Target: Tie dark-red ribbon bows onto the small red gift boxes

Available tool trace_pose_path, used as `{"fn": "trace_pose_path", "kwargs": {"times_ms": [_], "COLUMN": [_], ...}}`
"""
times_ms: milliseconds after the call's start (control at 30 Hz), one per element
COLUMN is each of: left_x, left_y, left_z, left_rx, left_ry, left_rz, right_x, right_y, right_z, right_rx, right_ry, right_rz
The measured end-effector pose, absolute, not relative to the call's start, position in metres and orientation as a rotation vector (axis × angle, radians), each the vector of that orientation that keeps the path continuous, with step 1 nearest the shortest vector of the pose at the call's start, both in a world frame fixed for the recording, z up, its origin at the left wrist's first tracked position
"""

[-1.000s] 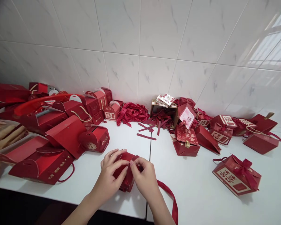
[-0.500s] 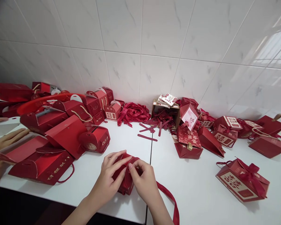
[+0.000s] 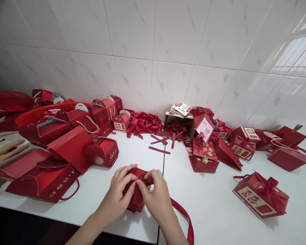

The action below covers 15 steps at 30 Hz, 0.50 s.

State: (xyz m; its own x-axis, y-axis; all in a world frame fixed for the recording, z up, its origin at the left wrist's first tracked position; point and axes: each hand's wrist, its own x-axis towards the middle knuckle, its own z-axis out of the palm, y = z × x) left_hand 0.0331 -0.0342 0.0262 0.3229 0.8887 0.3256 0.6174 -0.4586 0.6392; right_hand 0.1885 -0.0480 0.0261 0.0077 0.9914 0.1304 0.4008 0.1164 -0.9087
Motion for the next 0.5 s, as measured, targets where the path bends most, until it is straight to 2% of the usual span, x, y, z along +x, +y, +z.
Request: {"fn": "trace_pose_path", "kwargs": {"times_ms": [100,167,367,500], "left_x": [0.031,0.028,0.014,0.002], "left_y": [-0.034,-0.034,-0.034,-0.036], "left_z": [0.033,0.040,0.056,0.049], "left_rx": [2.186,2.181,2.150,2.105], "left_ry": [1.281,1.246,1.268,1.344], "left_rz": [0.907,0.953,1.216,1.111], "right_x": [0.185,0.180,0.177,0.195], "right_y": [-0.048,-0.047,-0.045,-0.061], "right_z": [0.030,0.035,0.057,0.079], "right_rx": [-1.419,-1.372,-1.153,-1.071], "right_ry": [-1.588,-1.665,-1.535,-1.248], "right_rz": [0.604,0.550,0.775,0.813]}}
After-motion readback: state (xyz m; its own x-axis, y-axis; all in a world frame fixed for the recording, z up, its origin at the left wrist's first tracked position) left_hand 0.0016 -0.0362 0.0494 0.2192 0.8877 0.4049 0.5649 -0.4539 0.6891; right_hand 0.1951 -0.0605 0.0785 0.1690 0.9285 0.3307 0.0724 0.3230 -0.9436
